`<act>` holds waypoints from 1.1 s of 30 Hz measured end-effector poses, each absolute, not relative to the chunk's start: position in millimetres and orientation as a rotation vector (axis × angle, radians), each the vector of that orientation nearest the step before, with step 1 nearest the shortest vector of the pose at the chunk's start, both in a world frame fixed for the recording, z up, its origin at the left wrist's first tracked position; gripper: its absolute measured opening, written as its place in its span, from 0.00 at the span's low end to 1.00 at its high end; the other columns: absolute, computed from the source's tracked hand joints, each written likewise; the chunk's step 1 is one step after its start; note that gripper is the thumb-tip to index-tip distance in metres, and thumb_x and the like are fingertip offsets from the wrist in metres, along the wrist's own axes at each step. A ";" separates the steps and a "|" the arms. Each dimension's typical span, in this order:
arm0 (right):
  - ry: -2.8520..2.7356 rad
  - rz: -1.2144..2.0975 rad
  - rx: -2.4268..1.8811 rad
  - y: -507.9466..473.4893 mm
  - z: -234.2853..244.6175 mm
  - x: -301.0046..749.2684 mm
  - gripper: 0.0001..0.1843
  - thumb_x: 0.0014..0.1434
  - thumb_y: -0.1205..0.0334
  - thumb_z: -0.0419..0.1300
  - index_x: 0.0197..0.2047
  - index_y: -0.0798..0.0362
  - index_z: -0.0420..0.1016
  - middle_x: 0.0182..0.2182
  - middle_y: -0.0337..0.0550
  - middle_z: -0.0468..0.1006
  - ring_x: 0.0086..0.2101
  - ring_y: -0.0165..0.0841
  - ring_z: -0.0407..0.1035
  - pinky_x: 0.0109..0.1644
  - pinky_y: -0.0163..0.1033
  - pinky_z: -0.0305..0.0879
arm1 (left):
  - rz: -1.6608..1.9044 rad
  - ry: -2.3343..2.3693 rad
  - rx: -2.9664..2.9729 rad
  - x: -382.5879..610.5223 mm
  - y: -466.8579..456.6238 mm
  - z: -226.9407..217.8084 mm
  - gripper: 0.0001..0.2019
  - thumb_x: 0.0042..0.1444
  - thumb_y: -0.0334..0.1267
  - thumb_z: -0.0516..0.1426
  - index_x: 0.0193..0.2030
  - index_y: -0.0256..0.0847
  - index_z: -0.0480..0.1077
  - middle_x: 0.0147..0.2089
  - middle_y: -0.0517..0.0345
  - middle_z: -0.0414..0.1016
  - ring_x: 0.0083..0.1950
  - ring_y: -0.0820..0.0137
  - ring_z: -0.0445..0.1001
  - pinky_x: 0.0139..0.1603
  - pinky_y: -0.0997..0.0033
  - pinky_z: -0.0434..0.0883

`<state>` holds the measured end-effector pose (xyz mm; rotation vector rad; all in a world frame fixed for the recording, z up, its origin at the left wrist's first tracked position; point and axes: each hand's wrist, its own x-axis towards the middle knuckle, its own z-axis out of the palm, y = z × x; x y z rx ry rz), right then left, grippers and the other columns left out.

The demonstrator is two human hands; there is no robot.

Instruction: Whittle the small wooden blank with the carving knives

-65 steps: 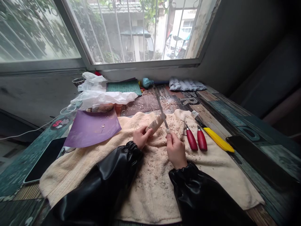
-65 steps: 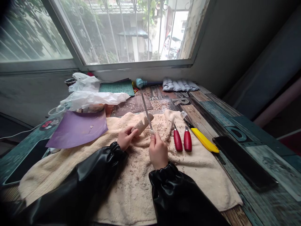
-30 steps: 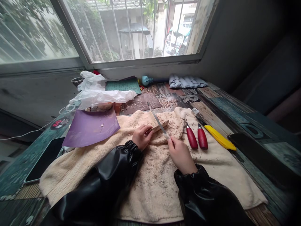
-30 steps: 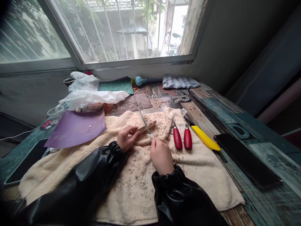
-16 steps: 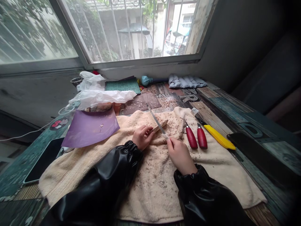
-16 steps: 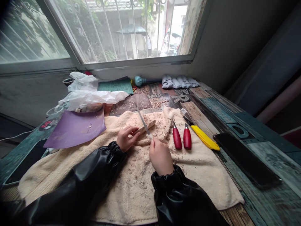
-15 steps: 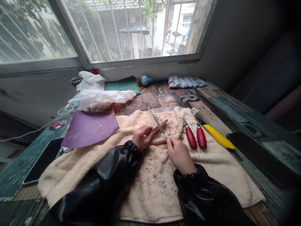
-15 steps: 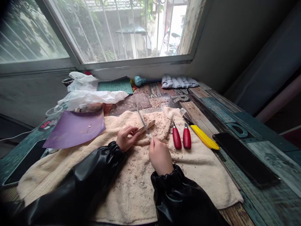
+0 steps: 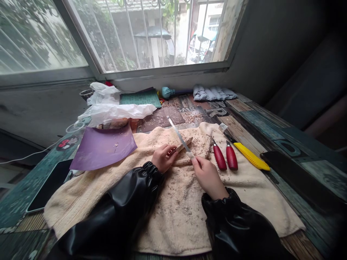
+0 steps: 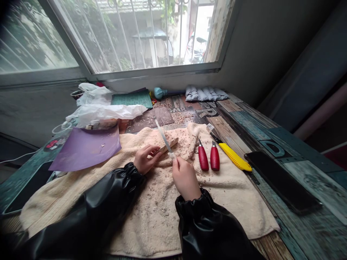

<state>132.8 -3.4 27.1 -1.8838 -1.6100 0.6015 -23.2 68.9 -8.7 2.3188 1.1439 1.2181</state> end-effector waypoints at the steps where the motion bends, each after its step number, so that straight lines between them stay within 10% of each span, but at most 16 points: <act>1: -1.599 0.634 -1.870 -3.3 27.6 132.9 0.17 0.56 0.55 0.43 0.24 0.53 0.66 0.20 0.39 0.68 0.22 0.28 0.58 0.26 0.31 0.49 | 1.217 1.146 2.332 -22.8 68.5 -8.5 0.10 0.52 0.38 0.53 0.41 0.38 0.67 0.31 0.58 0.68 0.27 0.78 0.66 0.28 0.79 0.70; 33: -1.599 0.760 -1.838 -6.6 34.8 132.9 0.17 0.55 0.54 0.44 0.23 0.53 0.65 0.16 0.37 0.62 0.21 0.28 0.57 0.24 0.32 0.49 | 1.011 1.194 2.471 -23.3 64.1 -1.5 0.19 0.55 0.39 0.49 0.54 0.43 0.58 0.34 0.57 0.66 0.29 0.77 0.67 0.31 0.78 0.69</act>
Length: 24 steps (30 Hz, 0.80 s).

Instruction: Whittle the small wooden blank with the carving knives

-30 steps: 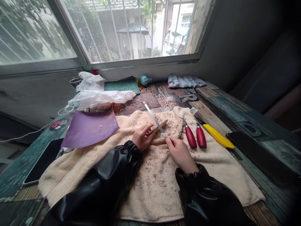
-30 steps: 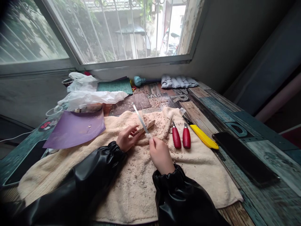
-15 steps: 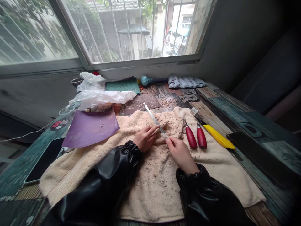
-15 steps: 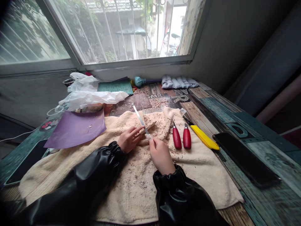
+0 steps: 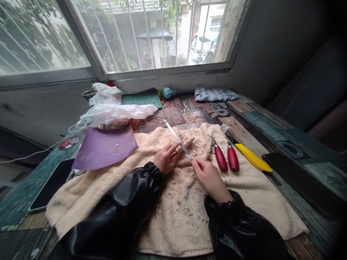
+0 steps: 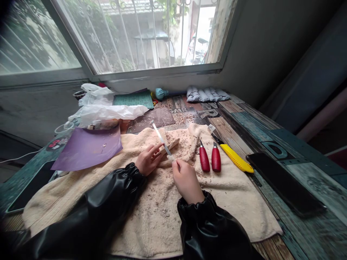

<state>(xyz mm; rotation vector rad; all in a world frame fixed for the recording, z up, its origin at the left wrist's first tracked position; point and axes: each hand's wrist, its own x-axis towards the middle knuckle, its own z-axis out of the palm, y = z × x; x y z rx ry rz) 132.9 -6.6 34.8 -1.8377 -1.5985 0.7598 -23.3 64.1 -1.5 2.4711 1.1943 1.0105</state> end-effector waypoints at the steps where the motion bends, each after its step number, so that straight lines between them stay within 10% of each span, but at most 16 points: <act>1: -1.603 0.753 -1.835 -7.0 35.0 133.1 0.17 0.55 0.54 0.44 0.22 0.53 0.64 0.16 0.36 0.62 0.21 0.28 0.57 0.24 0.31 0.48 | 1.019 1.188 2.457 -23.7 64.7 -2.5 0.19 0.55 0.39 0.49 0.54 0.43 0.58 0.34 0.57 0.65 0.28 0.77 0.66 0.31 0.78 0.69; 24: -1.679 0.585 -1.935 -7.4 32.0 138.4 0.16 0.56 0.56 0.43 0.26 0.53 0.67 0.20 0.40 0.69 0.22 0.29 0.60 0.25 0.32 0.48 | 1.128 1.240 2.247 -24.9 70.2 -12.2 0.23 0.52 0.38 0.51 0.56 0.40 0.54 0.33 0.58 0.66 0.24 0.79 0.64 0.27 0.78 0.68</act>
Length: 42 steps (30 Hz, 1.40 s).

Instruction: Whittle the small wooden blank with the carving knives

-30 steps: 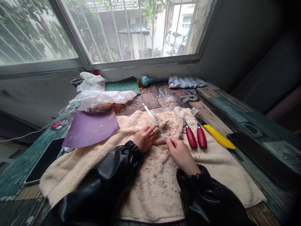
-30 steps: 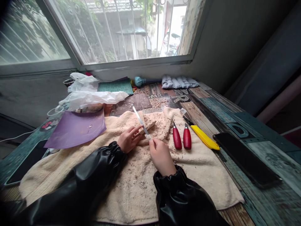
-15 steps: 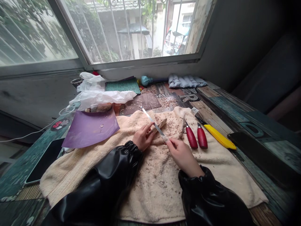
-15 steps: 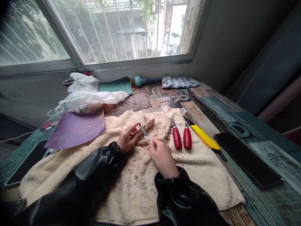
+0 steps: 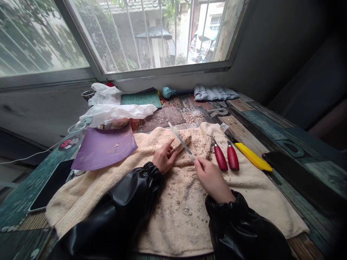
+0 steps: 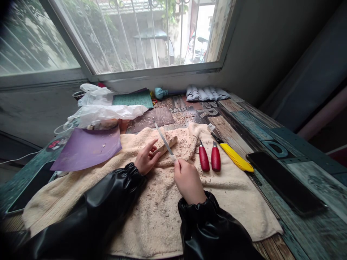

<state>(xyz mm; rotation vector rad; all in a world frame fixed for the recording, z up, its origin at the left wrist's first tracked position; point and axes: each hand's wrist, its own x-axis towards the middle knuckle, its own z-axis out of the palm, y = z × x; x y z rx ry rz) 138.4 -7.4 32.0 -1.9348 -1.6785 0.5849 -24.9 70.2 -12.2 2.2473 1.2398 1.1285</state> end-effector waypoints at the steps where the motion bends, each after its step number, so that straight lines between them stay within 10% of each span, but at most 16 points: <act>1: -1.688 0.576 -1.946 -7.4 32.0 138.3 0.16 0.56 0.57 0.43 0.26 0.53 0.67 0.20 0.40 0.70 0.23 0.29 0.60 0.25 0.32 0.48 | 1.126 1.238 2.247 -25.0 70.2 -12.7 0.23 0.52 0.38 0.51 0.56 0.40 0.54 0.33 0.58 0.65 0.24 0.79 0.64 0.27 0.78 0.68; 42: -1.850 0.559 -2.132 -10.8 39.5 135.7 0.15 0.58 0.61 0.42 0.32 0.53 0.68 0.24 0.45 0.72 0.24 0.29 0.61 0.26 0.32 0.46 | 1.070 1.151 2.371 -23.1 66.5 -7.6 0.17 0.54 0.38 0.51 0.51 0.41 0.61 0.32 0.59 0.65 0.25 0.80 0.63 0.27 0.79 0.69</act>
